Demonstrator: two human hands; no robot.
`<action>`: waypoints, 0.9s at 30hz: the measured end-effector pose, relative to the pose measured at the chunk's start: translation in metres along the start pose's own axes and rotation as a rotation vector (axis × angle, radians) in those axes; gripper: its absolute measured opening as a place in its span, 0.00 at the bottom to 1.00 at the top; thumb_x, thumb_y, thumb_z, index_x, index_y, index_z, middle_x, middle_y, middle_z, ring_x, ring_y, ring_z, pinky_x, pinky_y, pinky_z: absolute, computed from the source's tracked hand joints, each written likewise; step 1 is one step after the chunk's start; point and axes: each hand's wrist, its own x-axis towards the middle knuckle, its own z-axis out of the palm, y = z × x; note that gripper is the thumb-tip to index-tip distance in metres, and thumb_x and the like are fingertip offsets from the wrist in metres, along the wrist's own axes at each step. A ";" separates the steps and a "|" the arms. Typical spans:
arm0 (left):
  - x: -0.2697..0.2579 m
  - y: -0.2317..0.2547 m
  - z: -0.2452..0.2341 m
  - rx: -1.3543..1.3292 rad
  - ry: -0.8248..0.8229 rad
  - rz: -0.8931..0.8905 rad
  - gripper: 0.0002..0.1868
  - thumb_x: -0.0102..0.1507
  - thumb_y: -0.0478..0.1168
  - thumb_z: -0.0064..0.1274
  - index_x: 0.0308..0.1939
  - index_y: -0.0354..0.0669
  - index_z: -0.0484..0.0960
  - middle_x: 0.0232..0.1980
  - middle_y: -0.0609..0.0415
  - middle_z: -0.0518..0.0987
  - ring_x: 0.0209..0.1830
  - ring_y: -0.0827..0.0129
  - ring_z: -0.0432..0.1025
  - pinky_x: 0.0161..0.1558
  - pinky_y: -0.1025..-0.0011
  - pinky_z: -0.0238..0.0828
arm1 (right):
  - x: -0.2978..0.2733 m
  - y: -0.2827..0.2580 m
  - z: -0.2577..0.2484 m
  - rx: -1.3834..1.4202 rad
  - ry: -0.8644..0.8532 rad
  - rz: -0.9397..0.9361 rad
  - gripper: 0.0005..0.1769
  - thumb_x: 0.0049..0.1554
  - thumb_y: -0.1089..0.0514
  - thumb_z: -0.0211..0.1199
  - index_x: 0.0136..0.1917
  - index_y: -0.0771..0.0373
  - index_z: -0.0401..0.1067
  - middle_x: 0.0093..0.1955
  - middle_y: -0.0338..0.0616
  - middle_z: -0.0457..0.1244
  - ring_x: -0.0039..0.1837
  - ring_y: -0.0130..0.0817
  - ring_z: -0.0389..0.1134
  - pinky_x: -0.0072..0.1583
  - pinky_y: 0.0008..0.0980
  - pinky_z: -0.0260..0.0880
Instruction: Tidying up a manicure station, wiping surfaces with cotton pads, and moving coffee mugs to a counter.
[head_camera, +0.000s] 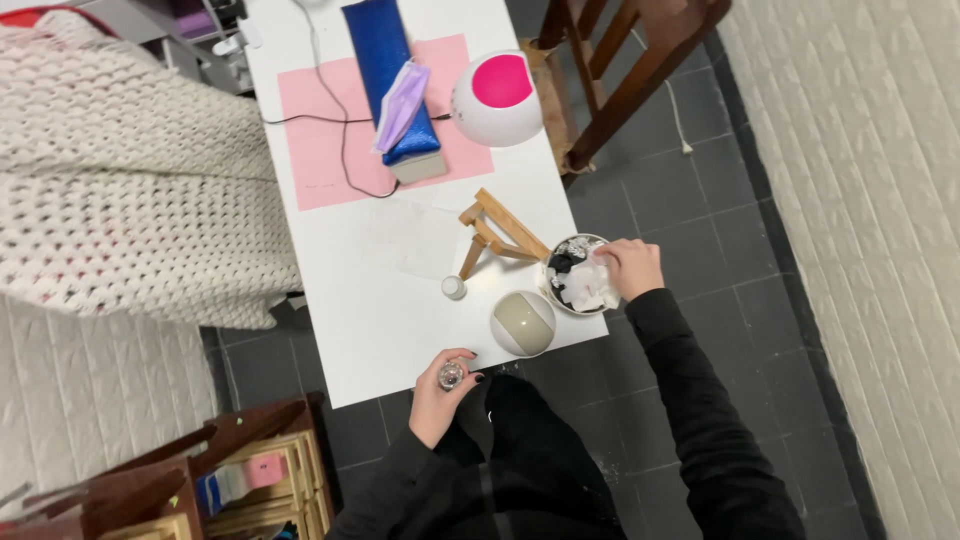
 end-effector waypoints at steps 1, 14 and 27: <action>-0.002 0.000 0.001 -0.001 0.028 -0.004 0.15 0.59 0.30 0.63 0.49 0.38 0.80 0.33 0.58 0.74 0.35 0.77 0.68 0.41 0.78 0.67 | 0.003 -0.001 -0.001 0.012 -0.012 -0.023 0.11 0.59 0.62 0.58 0.47 0.52 0.81 0.50 0.34 0.71 0.55 0.38 0.67 0.61 0.41 0.57; -0.045 -0.009 -0.014 -0.056 0.221 0.181 0.36 0.65 0.25 0.46 0.77 0.37 0.54 0.51 0.51 0.68 0.49 0.69 0.67 0.56 0.73 0.67 | -0.012 -0.240 -0.059 0.519 -0.184 -0.361 0.14 0.56 0.59 0.68 0.56 0.62 0.75 0.52 0.44 0.69 0.49 0.36 0.70 0.53 0.33 0.69; -0.224 -0.051 -0.054 -0.155 1.097 0.130 0.44 0.62 0.29 0.58 0.79 0.42 0.51 0.58 0.43 0.77 0.58 0.59 0.77 0.57 0.66 0.75 | -0.108 -0.489 0.037 0.526 -1.281 -1.219 0.23 0.50 0.59 0.73 0.60 0.61 0.75 0.55 0.44 0.65 0.53 0.37 0.72 0.54 0.34 0.74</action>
